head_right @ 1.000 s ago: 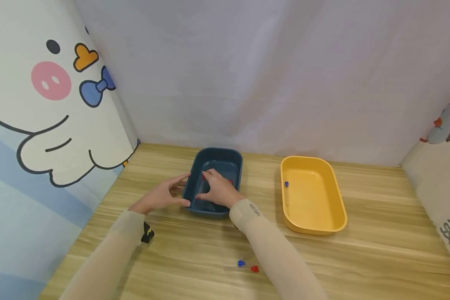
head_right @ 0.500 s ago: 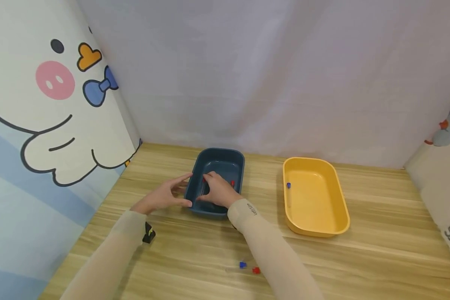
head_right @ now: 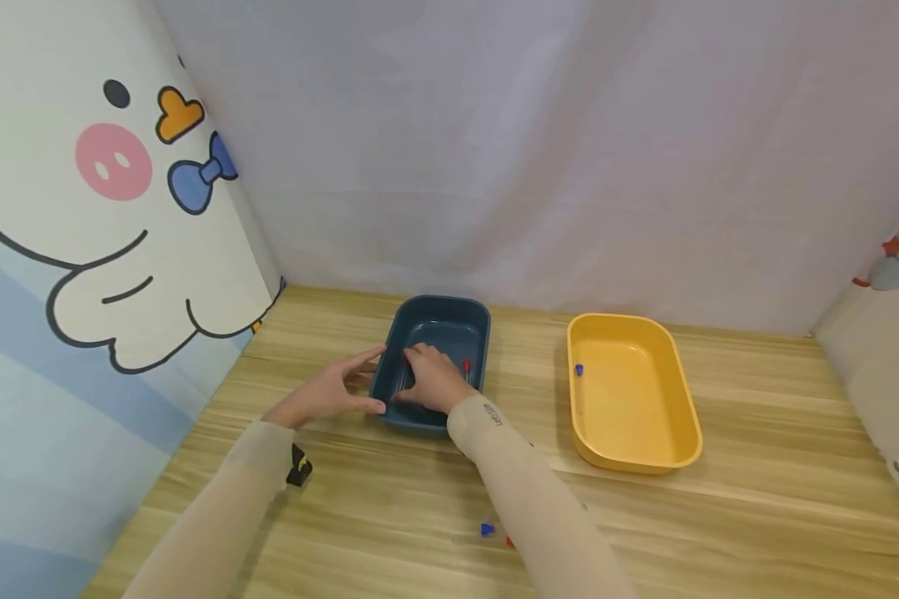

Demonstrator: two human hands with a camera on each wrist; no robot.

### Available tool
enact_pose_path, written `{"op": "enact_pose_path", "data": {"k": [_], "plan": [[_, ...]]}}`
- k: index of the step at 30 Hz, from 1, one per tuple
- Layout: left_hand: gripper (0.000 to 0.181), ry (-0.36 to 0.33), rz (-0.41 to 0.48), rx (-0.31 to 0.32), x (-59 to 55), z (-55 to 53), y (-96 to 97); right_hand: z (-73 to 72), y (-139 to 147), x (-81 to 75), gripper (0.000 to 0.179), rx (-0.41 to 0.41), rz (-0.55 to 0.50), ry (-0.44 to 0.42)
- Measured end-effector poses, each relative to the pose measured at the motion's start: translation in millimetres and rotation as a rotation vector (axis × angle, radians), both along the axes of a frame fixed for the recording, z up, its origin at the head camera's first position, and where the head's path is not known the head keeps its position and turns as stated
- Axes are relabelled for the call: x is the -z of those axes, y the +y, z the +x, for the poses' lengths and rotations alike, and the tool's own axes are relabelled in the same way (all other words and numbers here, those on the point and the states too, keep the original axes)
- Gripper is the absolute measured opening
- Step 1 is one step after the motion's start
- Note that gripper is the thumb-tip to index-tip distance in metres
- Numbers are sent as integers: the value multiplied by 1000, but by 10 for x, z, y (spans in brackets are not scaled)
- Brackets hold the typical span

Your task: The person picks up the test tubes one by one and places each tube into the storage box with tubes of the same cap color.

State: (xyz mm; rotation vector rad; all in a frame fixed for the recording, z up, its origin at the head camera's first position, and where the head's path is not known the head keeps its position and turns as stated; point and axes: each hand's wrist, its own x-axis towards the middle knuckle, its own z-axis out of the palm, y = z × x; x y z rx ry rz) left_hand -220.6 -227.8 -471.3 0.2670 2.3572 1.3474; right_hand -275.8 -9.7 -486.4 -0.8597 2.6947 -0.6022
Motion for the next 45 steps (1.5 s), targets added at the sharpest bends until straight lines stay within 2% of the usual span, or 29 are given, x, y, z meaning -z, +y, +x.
{"op": "enact_pose_path", "data": {"k": [6,13,20,28,35,45], "plan": [[103,18,-1,11,-5,-5,15,-10,14,24,87,-2,-10,8],[102,17,-2,13,-27,3,42,-1,68,32,91,28,-56,-45],[102,9,10,12,-33,-3,64,0,101,12,92,40,-59,-54],[102,2,4,14,-36,-13,71,3,176,-124,94,47,-97,-71],[102,6,1,19,-46,-26,78,-11,236,-251,95,58,-94,-28],[103,9,-18,14,-15,-6,31,61,342,-416,92,29,-87,-19]]}}
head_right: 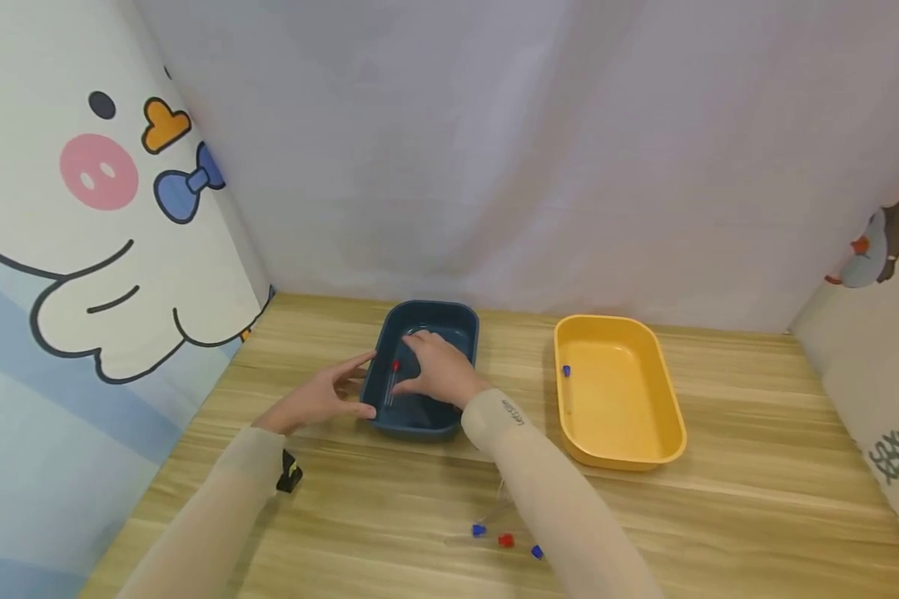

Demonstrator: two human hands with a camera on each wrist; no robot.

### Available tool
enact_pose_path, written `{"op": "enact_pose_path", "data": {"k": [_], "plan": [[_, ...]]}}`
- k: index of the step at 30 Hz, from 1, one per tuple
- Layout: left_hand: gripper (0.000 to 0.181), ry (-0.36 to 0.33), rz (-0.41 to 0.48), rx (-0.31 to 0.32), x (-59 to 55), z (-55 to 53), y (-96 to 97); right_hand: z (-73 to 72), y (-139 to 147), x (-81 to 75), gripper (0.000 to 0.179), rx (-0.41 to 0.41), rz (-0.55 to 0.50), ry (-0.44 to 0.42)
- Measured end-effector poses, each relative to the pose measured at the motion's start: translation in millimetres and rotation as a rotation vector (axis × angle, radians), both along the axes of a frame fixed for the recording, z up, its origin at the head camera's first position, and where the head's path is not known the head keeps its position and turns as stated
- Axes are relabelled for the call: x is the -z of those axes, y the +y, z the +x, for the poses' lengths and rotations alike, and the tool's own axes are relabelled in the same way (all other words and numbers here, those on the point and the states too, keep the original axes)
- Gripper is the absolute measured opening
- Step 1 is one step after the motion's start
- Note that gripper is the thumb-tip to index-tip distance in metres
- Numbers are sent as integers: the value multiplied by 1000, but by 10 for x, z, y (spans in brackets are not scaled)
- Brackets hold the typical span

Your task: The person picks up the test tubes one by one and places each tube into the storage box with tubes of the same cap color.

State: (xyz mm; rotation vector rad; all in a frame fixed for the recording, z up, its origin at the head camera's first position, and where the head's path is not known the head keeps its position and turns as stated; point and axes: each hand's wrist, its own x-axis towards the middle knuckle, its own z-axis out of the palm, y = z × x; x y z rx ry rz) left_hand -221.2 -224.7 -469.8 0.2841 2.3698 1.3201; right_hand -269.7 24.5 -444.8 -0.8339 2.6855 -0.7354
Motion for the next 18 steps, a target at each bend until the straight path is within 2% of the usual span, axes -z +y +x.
{"op": "enact_pose_path", "data": {"k": [8,18], "plan": [[104,-2,-10,0,2,-9,-9,88,173,-162,91,-19,3,13],[106,-21,-8,-4,-6,-3,7,225,442,-326,88,19,-51,-27]]}}
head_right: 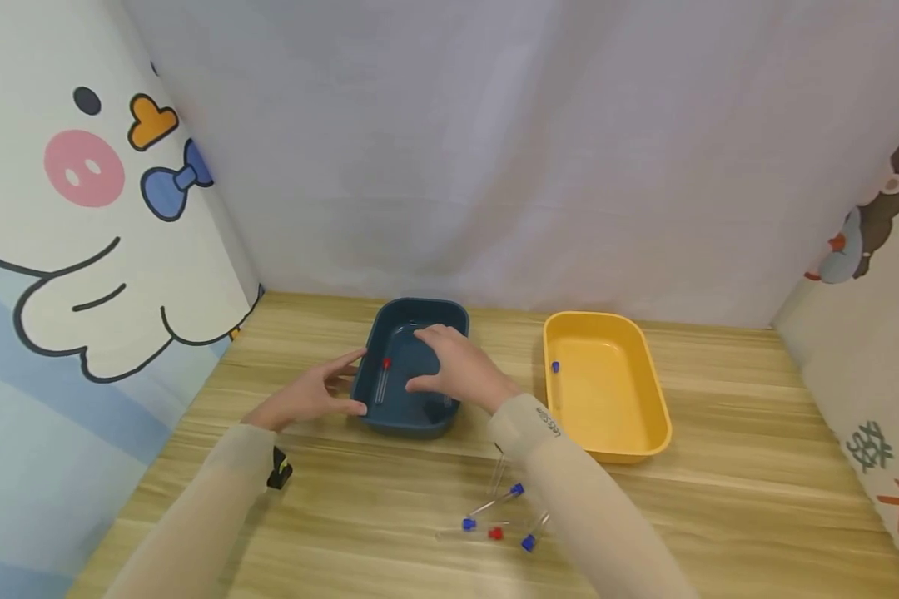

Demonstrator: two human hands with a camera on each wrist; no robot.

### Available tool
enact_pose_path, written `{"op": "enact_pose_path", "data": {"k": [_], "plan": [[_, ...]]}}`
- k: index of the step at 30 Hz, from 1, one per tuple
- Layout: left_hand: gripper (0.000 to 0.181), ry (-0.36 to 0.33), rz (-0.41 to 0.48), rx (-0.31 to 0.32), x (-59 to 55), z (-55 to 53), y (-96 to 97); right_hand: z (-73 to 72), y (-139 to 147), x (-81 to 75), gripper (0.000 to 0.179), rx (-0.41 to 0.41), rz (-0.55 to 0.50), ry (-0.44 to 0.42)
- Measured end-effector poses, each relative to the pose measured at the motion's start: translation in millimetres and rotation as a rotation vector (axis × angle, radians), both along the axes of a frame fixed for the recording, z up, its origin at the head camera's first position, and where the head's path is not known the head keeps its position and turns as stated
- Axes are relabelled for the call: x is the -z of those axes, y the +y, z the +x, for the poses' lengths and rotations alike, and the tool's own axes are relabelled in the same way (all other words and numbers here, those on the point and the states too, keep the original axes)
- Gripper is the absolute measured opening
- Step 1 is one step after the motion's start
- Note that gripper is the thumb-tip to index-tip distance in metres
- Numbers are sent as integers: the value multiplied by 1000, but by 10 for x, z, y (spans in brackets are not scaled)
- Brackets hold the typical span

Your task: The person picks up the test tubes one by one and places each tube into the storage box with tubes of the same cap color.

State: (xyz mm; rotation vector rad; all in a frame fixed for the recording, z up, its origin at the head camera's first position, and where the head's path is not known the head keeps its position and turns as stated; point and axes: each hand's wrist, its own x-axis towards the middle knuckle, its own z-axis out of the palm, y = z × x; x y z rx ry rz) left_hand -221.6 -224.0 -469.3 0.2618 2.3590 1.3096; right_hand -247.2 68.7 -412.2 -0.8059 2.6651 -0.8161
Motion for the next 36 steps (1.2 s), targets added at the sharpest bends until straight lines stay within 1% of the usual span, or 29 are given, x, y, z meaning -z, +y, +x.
{"op": "enact_pose_path", "data": {"k": [2,9,14,20,26,29,36], "plan": [[106,0,-6,-3,5,0,-1,23,51,-23,88,11,0,-4],[106,20,-35,11,11,-2,-1,93,233,-99,89,26,11,24],[106,19,-49,10,-9,8,-6,124,324,-115,89,47,-3,2],[106,26,-45,22,0,0,-11,157,419,-91,89,55,-15,4],[107,21,-38,19,-5,3,-11,186,487,-82,88,56,-18,17],[107,22,-44,18,-15,3,-6,224,533,-70,87,74,-26,9],[107,31,-59,25,-21,-10,-2,323,699,-6,86,96,-18,38]]}}
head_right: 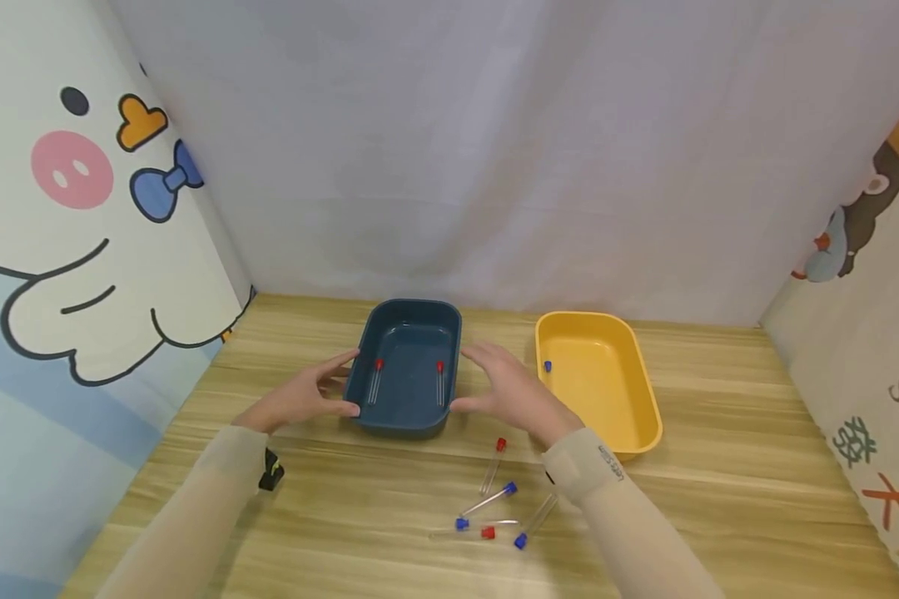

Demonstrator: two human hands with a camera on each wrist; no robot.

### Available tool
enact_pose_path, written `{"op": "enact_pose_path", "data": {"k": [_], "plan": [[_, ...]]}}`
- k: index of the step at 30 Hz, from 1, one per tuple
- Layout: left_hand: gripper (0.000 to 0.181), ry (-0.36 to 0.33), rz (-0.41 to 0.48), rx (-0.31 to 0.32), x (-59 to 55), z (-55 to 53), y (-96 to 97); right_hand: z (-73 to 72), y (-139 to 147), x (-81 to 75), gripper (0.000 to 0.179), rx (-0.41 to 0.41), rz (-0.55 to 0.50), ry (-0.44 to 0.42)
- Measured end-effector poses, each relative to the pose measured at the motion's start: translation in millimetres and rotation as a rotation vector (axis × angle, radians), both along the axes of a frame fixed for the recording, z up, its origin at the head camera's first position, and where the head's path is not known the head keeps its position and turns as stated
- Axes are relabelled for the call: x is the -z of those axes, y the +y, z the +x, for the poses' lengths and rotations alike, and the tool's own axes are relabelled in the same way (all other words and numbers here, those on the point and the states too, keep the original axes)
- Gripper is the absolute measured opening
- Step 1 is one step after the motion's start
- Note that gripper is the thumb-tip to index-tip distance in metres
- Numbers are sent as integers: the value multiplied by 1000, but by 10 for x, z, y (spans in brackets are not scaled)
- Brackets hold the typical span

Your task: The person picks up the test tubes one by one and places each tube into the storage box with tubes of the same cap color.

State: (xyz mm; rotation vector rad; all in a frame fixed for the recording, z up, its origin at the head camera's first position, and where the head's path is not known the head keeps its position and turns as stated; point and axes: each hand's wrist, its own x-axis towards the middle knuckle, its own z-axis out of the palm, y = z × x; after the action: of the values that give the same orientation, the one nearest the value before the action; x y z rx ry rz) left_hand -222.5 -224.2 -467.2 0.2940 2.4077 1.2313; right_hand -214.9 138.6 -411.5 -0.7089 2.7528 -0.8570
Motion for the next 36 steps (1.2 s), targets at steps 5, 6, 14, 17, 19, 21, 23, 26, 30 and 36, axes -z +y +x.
{"op": "enact_pose_path", "data": {"k": [5,6,14,17,19,21,23,26,30,36], "plan": [[108,-11,2,-10,3,7,0,60,129,36,89,43,-24,-29],[108,-14,3,-13,7,5,0,71,149,41,89,48,-25,-33],[108,-8,0,-5,11,4,4,178,276,119,89,64,21,-25],[108,-8,-4,-4,12,8,5,226,302,158,86,54,47,21],[108,-8,-9,-2,16,9,4,258,316,184,84,50,58,50],[108,-8,-11,-1,17,11,4,291,326,209,84,55,61,63],[108,-10,-9,-3,14,14,5,324,332,227,84,58,57,65],[107,-6,-11,-7,12,10,4,374,330,247,85,63,41,34],[107,-7,-15,-11,13,0,2,440,328,275,86,61,35,18],[108,-13,-4,-8,5,2,1,523,328,326,87,61,53,35]]}}
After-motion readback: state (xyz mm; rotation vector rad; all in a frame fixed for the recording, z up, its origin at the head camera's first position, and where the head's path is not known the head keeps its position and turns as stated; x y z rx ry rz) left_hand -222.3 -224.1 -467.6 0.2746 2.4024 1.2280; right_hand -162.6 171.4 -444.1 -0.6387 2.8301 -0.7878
